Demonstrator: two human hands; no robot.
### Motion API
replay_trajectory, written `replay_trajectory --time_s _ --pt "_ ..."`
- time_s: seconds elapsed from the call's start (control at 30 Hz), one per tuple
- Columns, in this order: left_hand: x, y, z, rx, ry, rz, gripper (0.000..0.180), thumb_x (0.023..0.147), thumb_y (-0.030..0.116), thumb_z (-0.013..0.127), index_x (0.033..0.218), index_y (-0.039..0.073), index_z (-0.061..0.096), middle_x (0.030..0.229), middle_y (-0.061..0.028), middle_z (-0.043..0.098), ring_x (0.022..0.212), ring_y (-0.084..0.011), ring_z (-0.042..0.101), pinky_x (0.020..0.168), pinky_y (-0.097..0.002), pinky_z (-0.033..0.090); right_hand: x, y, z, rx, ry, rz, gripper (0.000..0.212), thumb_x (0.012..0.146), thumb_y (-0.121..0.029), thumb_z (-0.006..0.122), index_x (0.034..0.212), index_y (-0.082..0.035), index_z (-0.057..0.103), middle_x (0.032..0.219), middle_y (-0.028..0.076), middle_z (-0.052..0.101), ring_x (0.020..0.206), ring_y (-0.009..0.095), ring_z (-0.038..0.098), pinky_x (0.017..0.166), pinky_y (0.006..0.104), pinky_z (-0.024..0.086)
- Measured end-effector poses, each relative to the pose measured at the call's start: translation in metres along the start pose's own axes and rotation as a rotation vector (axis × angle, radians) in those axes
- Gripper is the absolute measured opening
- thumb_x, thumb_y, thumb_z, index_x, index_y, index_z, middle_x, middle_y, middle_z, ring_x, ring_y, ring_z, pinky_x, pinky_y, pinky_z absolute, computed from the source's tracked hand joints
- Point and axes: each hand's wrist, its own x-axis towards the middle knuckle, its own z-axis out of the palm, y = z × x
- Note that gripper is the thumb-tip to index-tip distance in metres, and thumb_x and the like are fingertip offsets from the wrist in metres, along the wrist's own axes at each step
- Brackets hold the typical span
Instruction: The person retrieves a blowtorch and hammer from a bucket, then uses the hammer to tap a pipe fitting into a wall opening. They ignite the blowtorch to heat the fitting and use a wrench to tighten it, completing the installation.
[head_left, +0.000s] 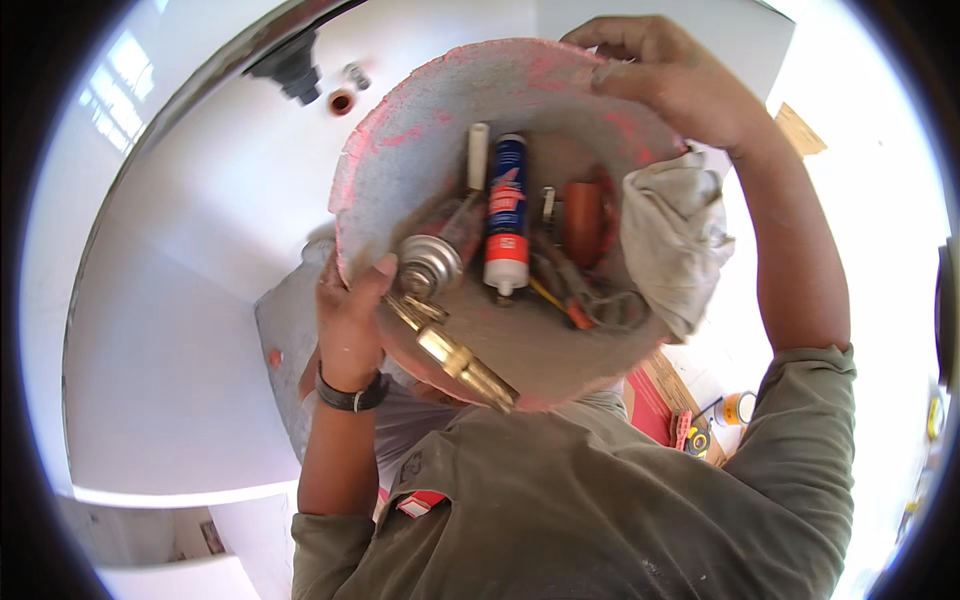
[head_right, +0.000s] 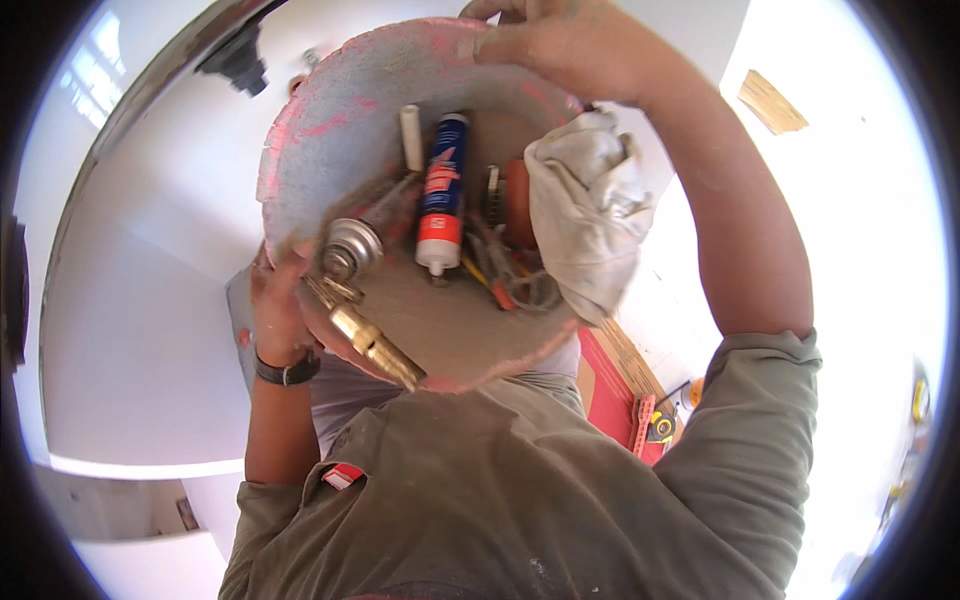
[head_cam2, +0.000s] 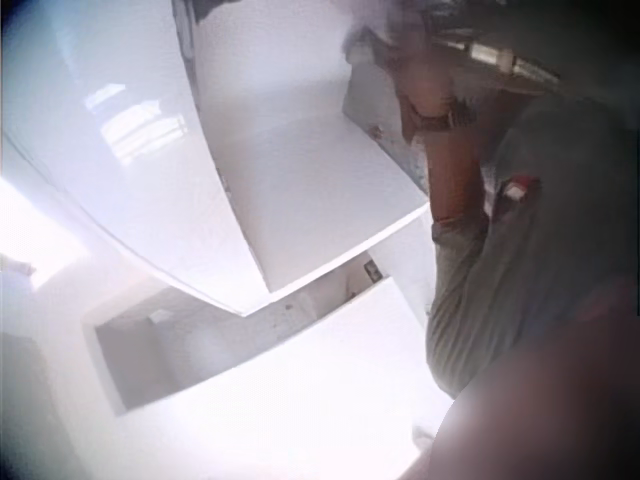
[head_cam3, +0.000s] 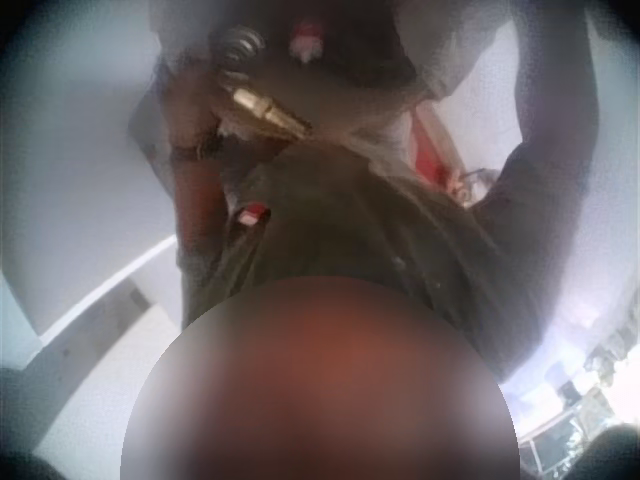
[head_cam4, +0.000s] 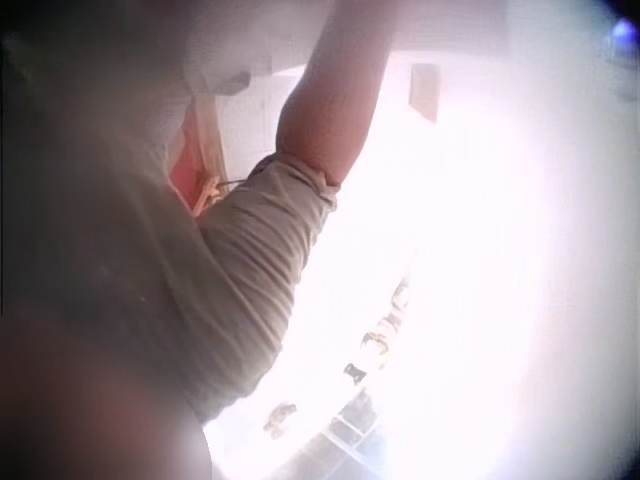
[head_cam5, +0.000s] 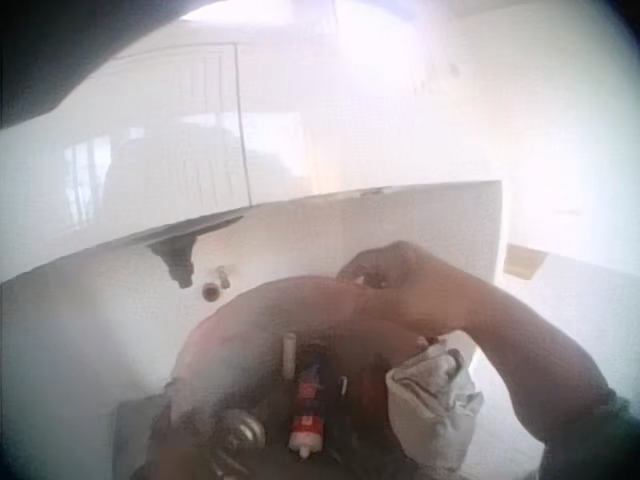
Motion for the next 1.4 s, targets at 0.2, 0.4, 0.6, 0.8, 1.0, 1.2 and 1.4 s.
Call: replay_trajectory --time_s 0.2,0.4,0.6,0.8,1.0,1.2,1.4 --pt "-0.007 0.004 -0.034 0.384 0.116 0.016 0.045 0.083 0.01 0.065 0.124 -0.009 0.059 0.112 -0.0113 0.068 0.098 -0.0178 0.063 0.089 -0.031 0.049 0.02 0.083 0.092 0.153 -0.149 0.151 0.047 0.081 -0.01 0.062 0.126 0.003 0.061 0.105 0.016 0.069 0.095 0.02 0.064 0.086 0.0331 0.051" --pt "0.03 0.001 -0.036 0.498 0.152 -0.01 0.042 0.081 0.008 0.064 0.119 -0.01 0.061 0.106 -0.0105 0.069 0.094 -0.0168 0.063 0.086 -0.03 0.05 0.041 0.138 0.138 0.179 -0.022 0.102 0.049 0.081 -0.018 0.065 0.126 0.0 0.062 0.109 0.021 0.071 0.098 0.029 0.069 0.088 0.0385 0.052" --pt "0.033 -0.006 -0.03 0.487 0.161 -0.016 0.044 0.081 0.005 0.059 0.122 -0.01 0.06 0.109 -0.0123 0.068 0.096 -0.0173 0.064 0.087 -0.0305 0.051 0.029 0.125 0.137 0.087 0.038 0.129 0.04 0.084 -0.015 0.061 0.121 -0.001 0.064 0.106 0.024 0.069 0.097 0.036 0.068 0.088 0.0413 0.053" --pt "0.035 -0.003 -0.027 0.459 0.151 -0.014 0.044 0.081 0.005 0.059 0.123 -0.009 0.06 0.109 -0.0124 0.068 0.095 -0.0174 0.064 0.086 -0.0308 0.051 0.012 0.057 0.155 -0.363 -0.077 -0.125 0.031 0.083 -0.014 0.064 0.11 0.001 0.067 0.106 0.025 0.069 0.097 0.04 0.068 0.085 0.0441 0.055" --pt "0.034 0.008 -0.019 0.505 0.127 -0.049 0.047 0.081 0.005 0.059 0.126 -0.009 0.057 0.108 -0.0111 0.067 0.094 -0.0163 0.063 0.085 -0.0294 0.051 -0.007 0.036 0.244 -0.174 -0.789 0.417 0.053 0.079 -0.028 0.076 0.118 0.007 0.064 0.111 0.026 0.068 0.104 0.036 0.069 0.087 0.0412 0.056" --pt "0.035 0.011 -0.017 0.537 0.096 -0.062 0.049 0.081 0.005 0.059 0.128 -0.01 0.056 0.11 -0.0118 0.067 0.096 -0.0165 0.062 0.087 -0.0304 0.05 -0.008 0.054 0.301 -0.169 -0.621 0.568 0.053 0.081 -0.027 0.074 0.119 0.009 0.062 0.123 0.024 0.064 0.109 0.032 0.068 0.09 0.0412 0.056" --pt "0.034 0.013 -0.017 0.587 0.076 -0.064 0.051 0.08 0.006 0.06 0.128 -0.01 0.055 0.111 -0.0132 0.066 0.099 -0.0178 0.062 0.089 -0.0308 0.05 0.028 0.069 0.26 -0.372 -0.5 0.414 0.03 0.084 -0.02 0.068 0.109 -0.004 0.072 0.117 0.017 0.068 0.106 0.03 0.069 0.081 0.0426 0.057"
